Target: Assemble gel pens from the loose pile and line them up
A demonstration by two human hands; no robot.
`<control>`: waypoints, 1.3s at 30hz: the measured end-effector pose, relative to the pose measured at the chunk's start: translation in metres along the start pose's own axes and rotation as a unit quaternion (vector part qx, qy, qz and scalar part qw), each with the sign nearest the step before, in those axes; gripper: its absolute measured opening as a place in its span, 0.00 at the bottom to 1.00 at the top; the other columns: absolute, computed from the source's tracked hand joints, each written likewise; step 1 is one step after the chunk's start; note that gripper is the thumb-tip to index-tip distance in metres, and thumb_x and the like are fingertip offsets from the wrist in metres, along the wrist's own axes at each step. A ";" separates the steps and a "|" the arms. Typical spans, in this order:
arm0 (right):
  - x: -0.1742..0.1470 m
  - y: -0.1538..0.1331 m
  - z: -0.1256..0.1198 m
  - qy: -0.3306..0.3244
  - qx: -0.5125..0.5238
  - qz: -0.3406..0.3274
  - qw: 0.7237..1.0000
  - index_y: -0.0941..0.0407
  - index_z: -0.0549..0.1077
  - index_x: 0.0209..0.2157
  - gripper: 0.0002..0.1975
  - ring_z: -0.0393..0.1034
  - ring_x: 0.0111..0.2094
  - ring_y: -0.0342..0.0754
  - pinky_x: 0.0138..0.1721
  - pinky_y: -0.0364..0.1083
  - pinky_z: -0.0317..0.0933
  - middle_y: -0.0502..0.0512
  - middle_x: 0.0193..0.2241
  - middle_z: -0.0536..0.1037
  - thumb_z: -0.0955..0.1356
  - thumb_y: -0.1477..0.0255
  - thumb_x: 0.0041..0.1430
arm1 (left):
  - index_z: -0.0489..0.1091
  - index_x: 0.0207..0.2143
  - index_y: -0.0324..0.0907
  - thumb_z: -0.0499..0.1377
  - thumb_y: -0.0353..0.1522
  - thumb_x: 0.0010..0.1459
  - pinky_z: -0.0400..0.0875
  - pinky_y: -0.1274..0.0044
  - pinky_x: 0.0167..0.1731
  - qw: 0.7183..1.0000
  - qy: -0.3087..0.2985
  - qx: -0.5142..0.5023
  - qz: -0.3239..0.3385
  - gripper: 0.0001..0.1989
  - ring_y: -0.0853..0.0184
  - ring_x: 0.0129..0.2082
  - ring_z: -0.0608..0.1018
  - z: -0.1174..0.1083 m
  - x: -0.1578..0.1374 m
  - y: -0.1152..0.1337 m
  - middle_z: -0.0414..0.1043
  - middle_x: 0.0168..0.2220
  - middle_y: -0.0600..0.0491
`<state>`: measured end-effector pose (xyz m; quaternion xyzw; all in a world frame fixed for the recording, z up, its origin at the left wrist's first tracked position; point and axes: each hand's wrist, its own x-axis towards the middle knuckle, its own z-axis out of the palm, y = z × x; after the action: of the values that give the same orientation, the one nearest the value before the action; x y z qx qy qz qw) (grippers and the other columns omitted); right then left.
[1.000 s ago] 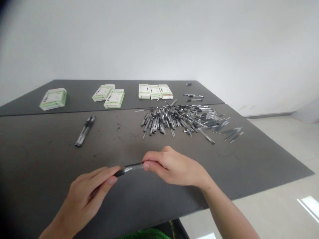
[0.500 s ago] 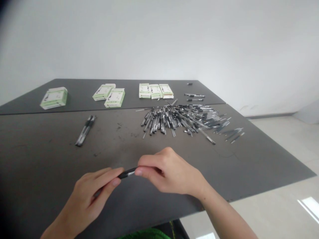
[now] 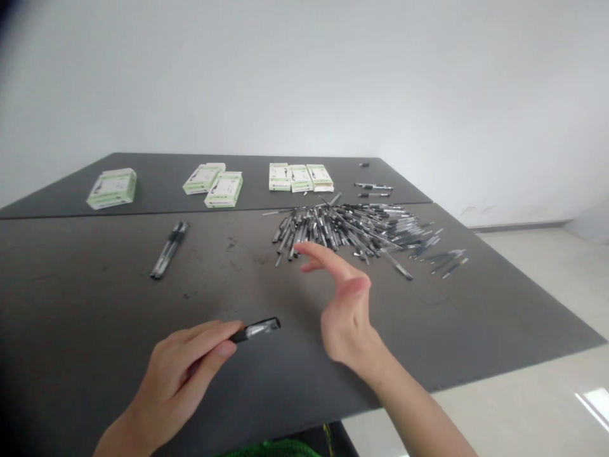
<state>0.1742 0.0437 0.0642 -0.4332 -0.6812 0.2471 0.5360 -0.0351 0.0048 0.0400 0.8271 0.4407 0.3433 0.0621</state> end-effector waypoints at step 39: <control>-0.002 -0.006 0.034 -0.228 0.078 0.129 0.962 0.56 0.68 0.28 0.11 0.55 0.17 0.37 0.18 0.37 0.49 0.43 0.15 0.66 0.70 0.64 0.50 | 0.70 0.39 0.45 0.51 0.32 0.61 0.66 0.88 0.22 0.974 0.058 -0.162 -0.150 0.09 0.79 0.18 0.73 0.008 0.004 0.006 0.70 0.21 0.63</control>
<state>0.1406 0.0434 0.0581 -0.4070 -0.7019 0.4587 0.3624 -0.0246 0.0060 0.0387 0.7090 0.5017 0.4442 0.2201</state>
